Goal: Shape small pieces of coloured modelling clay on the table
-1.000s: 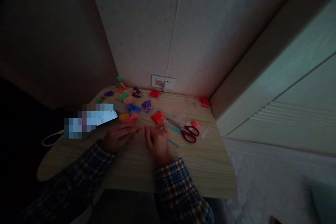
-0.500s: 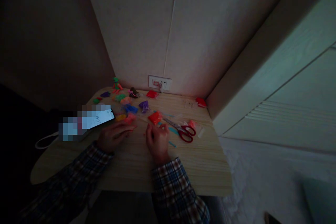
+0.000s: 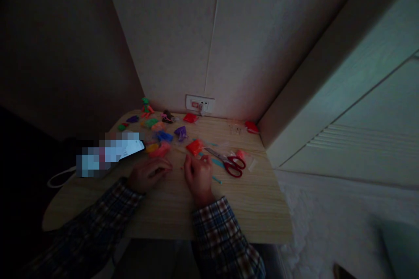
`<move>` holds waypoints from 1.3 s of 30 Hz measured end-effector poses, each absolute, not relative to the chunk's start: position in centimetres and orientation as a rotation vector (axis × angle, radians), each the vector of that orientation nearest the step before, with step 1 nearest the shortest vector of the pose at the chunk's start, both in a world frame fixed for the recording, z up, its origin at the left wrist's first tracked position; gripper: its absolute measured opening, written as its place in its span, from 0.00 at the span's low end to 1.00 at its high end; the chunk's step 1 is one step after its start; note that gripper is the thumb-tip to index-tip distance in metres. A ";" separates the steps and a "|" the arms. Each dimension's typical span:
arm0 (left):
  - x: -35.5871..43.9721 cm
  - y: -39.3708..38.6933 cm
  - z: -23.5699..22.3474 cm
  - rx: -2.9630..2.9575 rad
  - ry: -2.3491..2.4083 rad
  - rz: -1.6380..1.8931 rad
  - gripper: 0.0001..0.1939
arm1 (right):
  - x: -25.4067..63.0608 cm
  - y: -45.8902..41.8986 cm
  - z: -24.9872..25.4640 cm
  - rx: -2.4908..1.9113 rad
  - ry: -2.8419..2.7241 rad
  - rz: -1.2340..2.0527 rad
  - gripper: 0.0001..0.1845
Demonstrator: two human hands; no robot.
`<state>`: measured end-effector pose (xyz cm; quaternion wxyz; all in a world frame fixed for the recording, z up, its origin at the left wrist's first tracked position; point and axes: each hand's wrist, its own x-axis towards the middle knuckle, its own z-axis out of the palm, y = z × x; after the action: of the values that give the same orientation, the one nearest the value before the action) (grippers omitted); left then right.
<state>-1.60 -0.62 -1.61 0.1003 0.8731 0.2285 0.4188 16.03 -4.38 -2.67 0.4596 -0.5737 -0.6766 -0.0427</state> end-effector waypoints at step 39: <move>-2.0 -0.6 -2.0 2.459 0.956 1.315 0.15 | 15.7 -4.5 -2.6 -1.323 -1.731 -0.091 0.25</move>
<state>-1.99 -0.63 -1.99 0.0967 0.8302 0.3229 0.4441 15.74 -4.50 -2.57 0.4623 -0.5381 -0.7038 -0.0370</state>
